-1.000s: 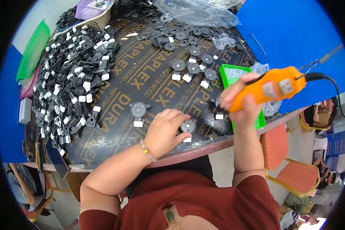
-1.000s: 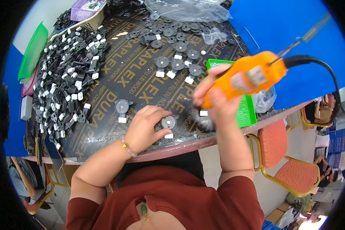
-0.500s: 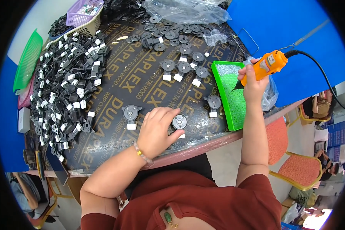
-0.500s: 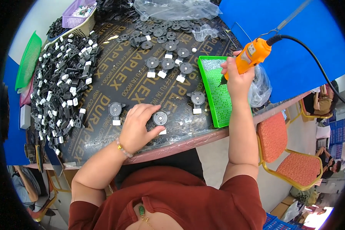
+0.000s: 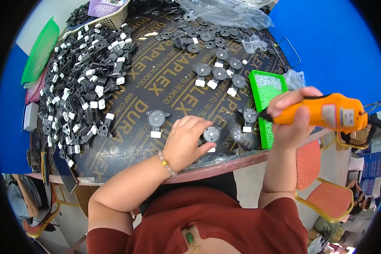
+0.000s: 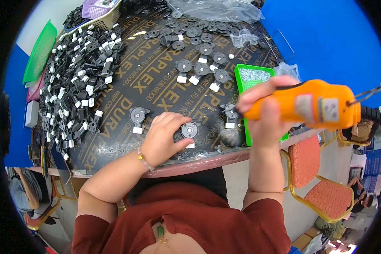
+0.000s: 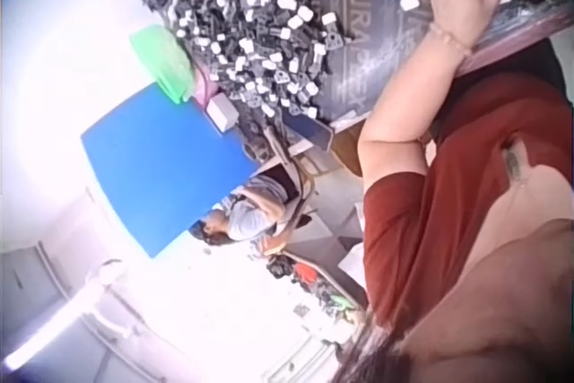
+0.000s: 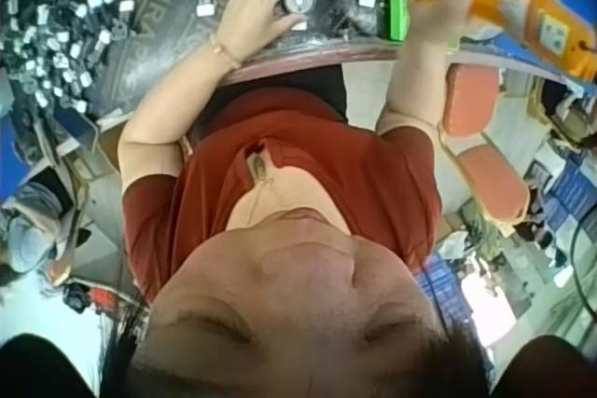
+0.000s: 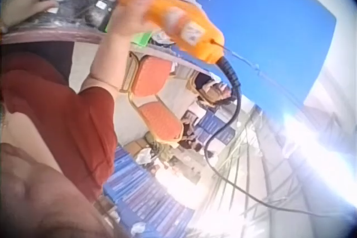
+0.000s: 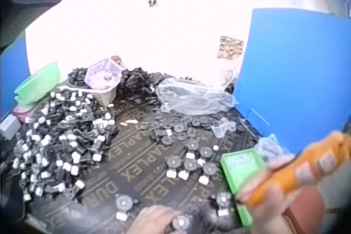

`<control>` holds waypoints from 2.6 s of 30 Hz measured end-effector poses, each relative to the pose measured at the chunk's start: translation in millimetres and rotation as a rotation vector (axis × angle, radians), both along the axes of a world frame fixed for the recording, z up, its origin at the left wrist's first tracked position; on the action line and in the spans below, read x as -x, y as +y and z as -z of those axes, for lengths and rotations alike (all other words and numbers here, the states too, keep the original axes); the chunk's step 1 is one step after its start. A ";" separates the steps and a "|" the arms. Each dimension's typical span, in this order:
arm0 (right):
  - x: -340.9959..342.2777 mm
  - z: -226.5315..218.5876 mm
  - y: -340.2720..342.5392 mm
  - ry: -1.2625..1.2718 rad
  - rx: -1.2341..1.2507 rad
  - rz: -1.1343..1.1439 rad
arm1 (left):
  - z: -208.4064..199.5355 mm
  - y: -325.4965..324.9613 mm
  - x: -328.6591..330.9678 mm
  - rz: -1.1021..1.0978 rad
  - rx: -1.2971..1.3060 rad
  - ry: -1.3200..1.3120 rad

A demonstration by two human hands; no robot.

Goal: Assemble small mechanical components using an electric screwdriver on a workbench.

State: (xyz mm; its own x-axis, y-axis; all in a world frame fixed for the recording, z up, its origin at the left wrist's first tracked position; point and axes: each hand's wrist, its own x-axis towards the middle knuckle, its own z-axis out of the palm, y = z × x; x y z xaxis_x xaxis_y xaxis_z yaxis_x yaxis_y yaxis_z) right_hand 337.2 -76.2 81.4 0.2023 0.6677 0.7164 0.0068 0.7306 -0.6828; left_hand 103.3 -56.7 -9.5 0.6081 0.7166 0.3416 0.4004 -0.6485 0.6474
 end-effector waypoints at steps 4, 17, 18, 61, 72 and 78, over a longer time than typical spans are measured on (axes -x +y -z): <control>50.7 20.9 0.1 0.074 0.110 -0.323 | -0.7 1.5 1.1 0.010 0.014 -0.030; 75.9 36.7 9.5 -0.019 0.201 -0.232 | -1.7 0.0 -0.4 -0.021 0.015 -0.005; 75.6 37.6 9.4 -0.018 0.204 -0.232 | -1.3 0.0 -0.5 -0.028 0.009 -0.007; -12.2 4.7 1.1 0.092 0.042 -0.039 | -0.9 -0.4 -2.2 -0.011 -0.051 0.019; 60.2 28.4 -12.6 -0.074 0.288 -0.296 | 0.7 0.5 -1.9 -0.009 -0.057 -0.009; 56.5 38.8 -12.2 -0.166 0.252 -0.295 | -1.9 0.0 -2.3 -0.010 -0.040 0.011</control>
